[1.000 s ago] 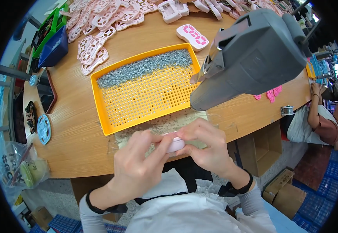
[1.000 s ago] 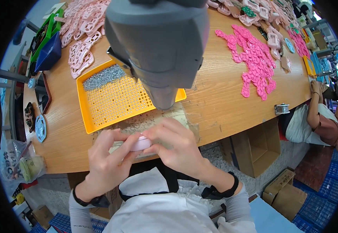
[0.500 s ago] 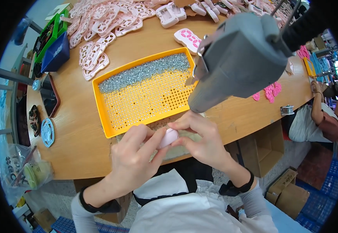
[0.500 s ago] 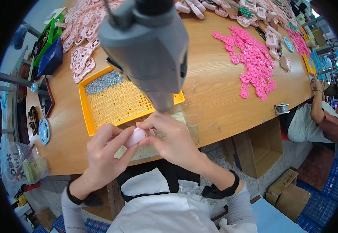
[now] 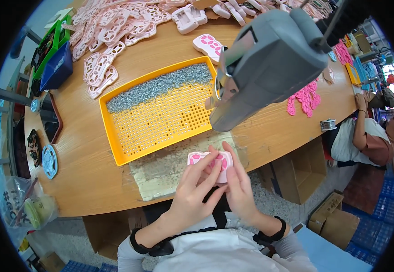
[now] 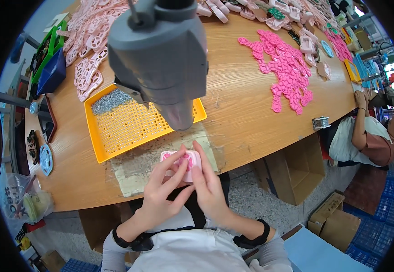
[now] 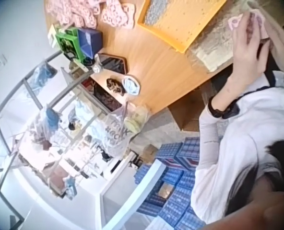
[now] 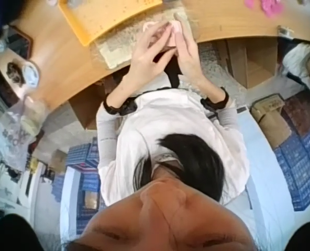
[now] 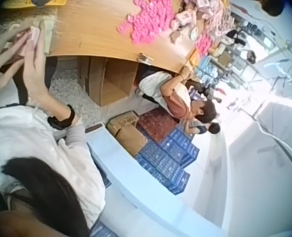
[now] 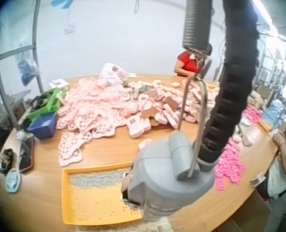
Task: Assembling electronic circuit boards into pink plastic toy housings and securing them with a power screwdriver.
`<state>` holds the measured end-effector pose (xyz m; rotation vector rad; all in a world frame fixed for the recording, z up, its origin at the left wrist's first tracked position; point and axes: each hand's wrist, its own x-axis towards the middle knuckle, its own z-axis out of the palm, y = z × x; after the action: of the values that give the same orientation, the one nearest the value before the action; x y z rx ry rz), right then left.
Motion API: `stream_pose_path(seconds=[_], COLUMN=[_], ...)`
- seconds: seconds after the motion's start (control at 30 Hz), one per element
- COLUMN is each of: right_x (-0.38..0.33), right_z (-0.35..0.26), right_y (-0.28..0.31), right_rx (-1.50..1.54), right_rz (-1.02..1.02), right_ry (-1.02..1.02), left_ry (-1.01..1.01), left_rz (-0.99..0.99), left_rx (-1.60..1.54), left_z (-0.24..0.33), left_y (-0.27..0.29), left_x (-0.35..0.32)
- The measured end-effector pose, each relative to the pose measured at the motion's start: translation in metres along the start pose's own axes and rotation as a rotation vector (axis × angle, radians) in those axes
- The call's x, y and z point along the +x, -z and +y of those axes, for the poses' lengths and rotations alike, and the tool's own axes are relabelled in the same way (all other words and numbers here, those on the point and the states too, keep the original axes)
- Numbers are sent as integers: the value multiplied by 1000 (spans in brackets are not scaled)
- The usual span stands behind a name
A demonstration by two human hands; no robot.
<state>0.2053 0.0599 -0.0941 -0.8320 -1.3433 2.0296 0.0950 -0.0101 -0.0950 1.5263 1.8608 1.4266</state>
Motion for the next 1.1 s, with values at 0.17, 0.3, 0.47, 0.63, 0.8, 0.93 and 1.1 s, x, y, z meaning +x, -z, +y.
stream_pose_path(seconds=[0.17, 0.3, 0.47, 0.63, 0.8, 0.93, 1.1], right_x=[5, 11, 23, 27, 34, 33, 44], right_z=[7, -2, 5, -1, -5, -8, -14], right_y=[28, 31, 35, 34, 47, 43, 47], right_rx=[-15, -387, -486, -464, -490, -356, -285], right_rz=[-94, -167, -203, -223, -367, -311, -399], right_ry=[-132, 87, 218, 273, 262, 124, 2], left_ry=[-130, -101, -31, 11, -54, -87, -108], left_rz=[-8, 44, -49, -95, -103, -104, -69], left_rx=[130, 376, 429, 408, 455, 519, 538], left_z=[-20, -7, -16, -16, -17, -16, -15], left_y=[7, 7, 11, 10, 9, 2, -1], left_x=[5, 4, 7, 10, 10, 9, 7])
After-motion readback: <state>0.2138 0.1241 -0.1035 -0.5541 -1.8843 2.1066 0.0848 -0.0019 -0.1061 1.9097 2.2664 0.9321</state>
